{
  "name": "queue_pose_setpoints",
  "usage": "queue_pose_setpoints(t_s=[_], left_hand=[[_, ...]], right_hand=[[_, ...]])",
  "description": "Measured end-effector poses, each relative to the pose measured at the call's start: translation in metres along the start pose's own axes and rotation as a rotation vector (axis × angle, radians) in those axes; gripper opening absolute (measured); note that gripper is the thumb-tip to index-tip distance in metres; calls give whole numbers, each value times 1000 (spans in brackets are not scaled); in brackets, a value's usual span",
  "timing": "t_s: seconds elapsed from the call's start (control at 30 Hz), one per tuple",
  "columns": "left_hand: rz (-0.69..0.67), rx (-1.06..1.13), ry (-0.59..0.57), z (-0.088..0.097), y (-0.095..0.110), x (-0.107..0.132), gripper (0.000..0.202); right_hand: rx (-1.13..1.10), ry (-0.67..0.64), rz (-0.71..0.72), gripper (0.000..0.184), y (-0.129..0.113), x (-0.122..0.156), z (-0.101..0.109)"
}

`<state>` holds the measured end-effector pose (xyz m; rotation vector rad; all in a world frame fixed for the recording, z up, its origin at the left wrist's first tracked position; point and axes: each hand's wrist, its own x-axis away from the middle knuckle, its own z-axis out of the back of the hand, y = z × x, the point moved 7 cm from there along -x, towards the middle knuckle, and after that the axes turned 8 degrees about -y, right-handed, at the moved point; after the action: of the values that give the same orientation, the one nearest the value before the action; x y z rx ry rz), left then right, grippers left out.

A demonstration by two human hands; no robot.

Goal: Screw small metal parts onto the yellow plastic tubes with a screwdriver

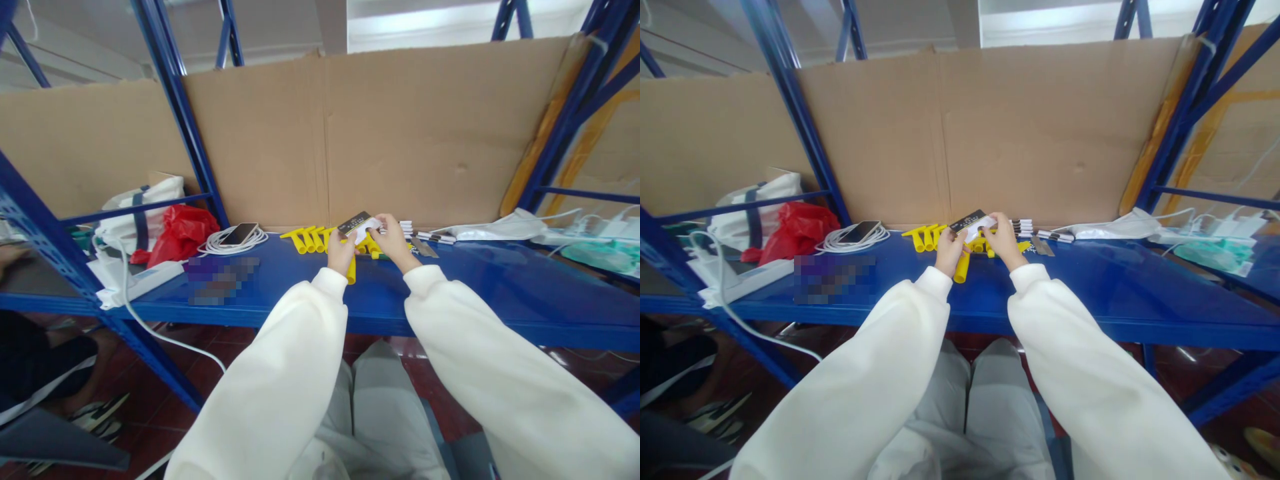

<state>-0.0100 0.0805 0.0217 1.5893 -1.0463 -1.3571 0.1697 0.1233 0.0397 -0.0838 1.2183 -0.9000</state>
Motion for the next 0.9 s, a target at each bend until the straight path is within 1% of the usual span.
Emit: queue_pose_setpoints(t_s=[0.13,0.27,0.4,0.53,0.63,0.77,0.83,0.9], left_hand=[[53,20,61,5,-3,1,28],[97,67,68,5,-2,4,29],[171,81,73,6,-3,6,24],[175,59,34,5,-3,5,10],[167,77,20,4,-3,3,8],[192,140,24,4,-6,2,15],[204,170,43,5,-6,2,15],[213,203,71,8,-5,3,15]], right_hand=[[-1,16,-9,33,11,3,7],[-61,78,-76,41,20,4,11],[-179,113,-197,49,30,5,11],[-314,152,-316,62,34,7,11],[-423,95,-333,64,25,8,6],[-566,-78,-325,51,6,10,-3],[-607,-108,-343,47,2,11,-3],[-613,-107,-354,44,1,12,-1]])
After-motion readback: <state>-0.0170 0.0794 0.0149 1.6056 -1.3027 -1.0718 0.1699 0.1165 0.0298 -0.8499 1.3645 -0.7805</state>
